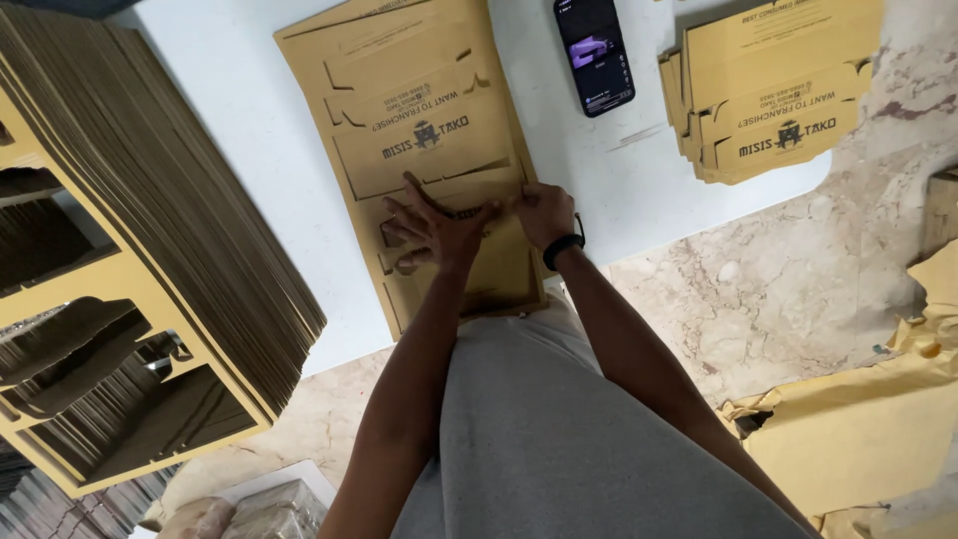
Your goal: Folding and processing die-cut cardboard sheets into packaging inserts.
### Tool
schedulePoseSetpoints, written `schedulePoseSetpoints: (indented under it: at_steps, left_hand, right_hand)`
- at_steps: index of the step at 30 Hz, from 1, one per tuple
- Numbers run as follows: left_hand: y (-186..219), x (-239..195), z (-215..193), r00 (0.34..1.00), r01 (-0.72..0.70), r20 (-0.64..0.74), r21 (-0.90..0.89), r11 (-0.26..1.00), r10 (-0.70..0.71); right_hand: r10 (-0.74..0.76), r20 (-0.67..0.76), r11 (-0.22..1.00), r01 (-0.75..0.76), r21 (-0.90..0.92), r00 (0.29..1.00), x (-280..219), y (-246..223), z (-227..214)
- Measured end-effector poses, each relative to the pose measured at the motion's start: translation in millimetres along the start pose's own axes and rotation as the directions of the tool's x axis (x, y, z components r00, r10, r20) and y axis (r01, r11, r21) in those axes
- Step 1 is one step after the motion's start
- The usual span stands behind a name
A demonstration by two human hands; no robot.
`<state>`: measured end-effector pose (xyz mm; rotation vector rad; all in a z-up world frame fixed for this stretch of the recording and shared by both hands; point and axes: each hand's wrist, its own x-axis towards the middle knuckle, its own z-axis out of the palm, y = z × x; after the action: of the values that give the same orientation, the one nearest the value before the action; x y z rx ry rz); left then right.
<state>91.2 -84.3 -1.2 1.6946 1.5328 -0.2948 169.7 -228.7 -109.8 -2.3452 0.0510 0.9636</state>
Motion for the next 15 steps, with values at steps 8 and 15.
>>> schedulePoseSetpoints:
  at_steps: [8,15]
  left_hand:
    - [-2,8,5,0.997,0.073,0.001,0.041,0.997,-0.073]
    - [-21,30,24,0.994,0.107,0.019,-0.021,0.994,-0.107]
  right_hand:
    - [-0.153,-0.080,0.981,0.142,-0.132,0.985,-44,-43,-4]
    - [-0.304,-0.157,0.949,0.283,-0.142,0.940,-65,-29,24]
